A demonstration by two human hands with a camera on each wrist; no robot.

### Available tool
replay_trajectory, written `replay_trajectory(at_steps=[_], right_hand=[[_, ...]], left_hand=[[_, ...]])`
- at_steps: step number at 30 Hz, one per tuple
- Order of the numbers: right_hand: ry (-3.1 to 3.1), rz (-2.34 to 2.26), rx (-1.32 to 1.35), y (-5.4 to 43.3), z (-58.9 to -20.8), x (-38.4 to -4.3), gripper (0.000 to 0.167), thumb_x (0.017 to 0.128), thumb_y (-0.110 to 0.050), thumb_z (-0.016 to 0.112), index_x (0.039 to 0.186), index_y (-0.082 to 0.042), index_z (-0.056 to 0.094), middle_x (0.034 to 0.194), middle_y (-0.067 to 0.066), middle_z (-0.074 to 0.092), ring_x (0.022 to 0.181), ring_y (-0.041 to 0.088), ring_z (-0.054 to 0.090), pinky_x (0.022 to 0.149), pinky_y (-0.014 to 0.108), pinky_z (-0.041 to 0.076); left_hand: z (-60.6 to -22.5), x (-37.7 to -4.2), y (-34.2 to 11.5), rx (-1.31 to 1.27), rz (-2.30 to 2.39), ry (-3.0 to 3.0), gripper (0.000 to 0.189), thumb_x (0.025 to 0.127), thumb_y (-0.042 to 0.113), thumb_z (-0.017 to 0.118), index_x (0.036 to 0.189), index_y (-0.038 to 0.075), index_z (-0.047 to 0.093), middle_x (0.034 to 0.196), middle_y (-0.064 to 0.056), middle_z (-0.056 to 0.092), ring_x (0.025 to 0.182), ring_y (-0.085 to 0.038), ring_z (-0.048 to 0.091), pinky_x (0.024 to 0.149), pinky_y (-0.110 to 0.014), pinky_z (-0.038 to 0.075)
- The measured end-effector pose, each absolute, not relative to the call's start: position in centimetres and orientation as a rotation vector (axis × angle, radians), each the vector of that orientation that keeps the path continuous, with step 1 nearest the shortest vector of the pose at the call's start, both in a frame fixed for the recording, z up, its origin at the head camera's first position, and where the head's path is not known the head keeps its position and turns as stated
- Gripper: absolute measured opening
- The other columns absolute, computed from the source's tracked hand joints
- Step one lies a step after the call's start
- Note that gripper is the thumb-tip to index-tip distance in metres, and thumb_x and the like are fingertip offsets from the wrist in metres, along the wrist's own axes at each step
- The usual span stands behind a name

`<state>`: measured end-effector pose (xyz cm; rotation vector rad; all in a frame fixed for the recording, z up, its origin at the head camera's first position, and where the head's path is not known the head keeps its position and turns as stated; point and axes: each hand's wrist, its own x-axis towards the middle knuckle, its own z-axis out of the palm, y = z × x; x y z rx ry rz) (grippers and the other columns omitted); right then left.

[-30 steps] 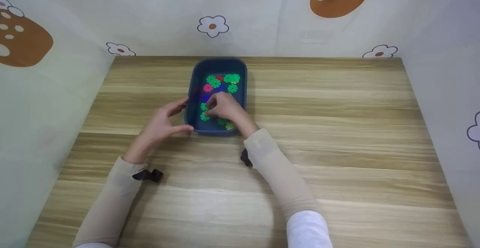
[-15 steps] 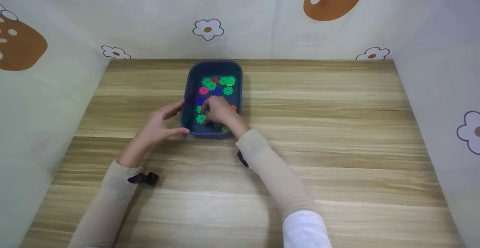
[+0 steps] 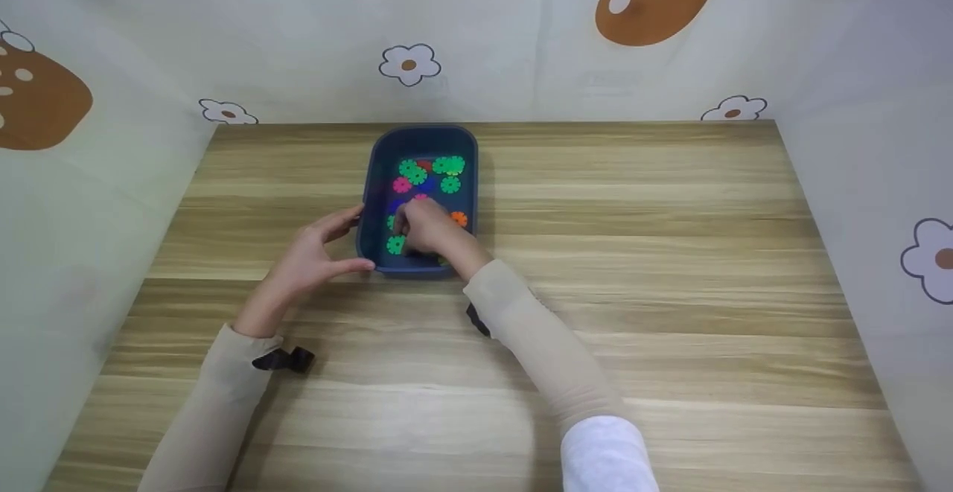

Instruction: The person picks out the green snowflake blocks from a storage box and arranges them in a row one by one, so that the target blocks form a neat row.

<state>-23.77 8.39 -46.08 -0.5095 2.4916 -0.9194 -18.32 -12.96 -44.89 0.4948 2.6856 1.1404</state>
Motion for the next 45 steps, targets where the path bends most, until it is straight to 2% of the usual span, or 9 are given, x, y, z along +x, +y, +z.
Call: replay_trajectory(at_steps=[8,16,24,45], right_hand=[[2.495,-0.921,-0.611,8.55,-46.18,-23.69,0.029,0.076,0.001,0.081,0.101,-0.008,0.068,0.098,0.010,0.070,0.089,0.021,0.063,0.083,0.036,0.056],[2.461,-0.968,-0.625,8.81,-46.20,-23.57,0.026,0.080,0.002,0.078,0.103,-0.009,0.070,0.098,0.009,0.070,0.088,0.020,0.063,0.081,0.034,0.057],[2.447,-1.010,-0.671,8.94,-46.10,-23.57,0.024,0.083,0.003,0.072,0.105,-0.005,0.072,0.100,0.012,0.071,0.089,0.022,0.066,0.085,0.037,0.059],[2.369,-1.132,-0.566,8.80,-46.07,-23.88,0.021,0.088,0.000,0.070,0.109,-0.005,0.075,0.105,0.012,0.075,0.089,0.021,0.069,0.087,0.036,0.060]], left_hand=[[-44.89,-18.17,-12.93,0.467,1.100,2.708,0.092,0.078,0.040,0.084,0.153,0.011,0.040,0.158,-0.014,0.041,0.137,-0.034,0.050,0.114,-0.046,0.043],[-44.96,-18.01,-12.88,0.449,1.097,2.704,0.093,0.078,0.045,0.083,0.154,0.014,0.039,0.158,-0.012,0.041,0.138,-0.034,0.049,0.116,-0.047,0.040],[-45.02,-18.07,-12.84,0.498,1.124,2.701,0.091,0.079,0.038,0.085,0.153,0.010,0.040,0.158,-0.015,0.041,0.137,-0.035,0.051,0.115,-0.049,0.041],[-44.94,-18.03,-13.01,0.464,1.105,2.700,0.090,0.081,0.039,0.083,0.154,0.012,0.038,0.159,-0.015,0.039,0.141,-0.035,0.046,0.117,-0.049,0.038]])
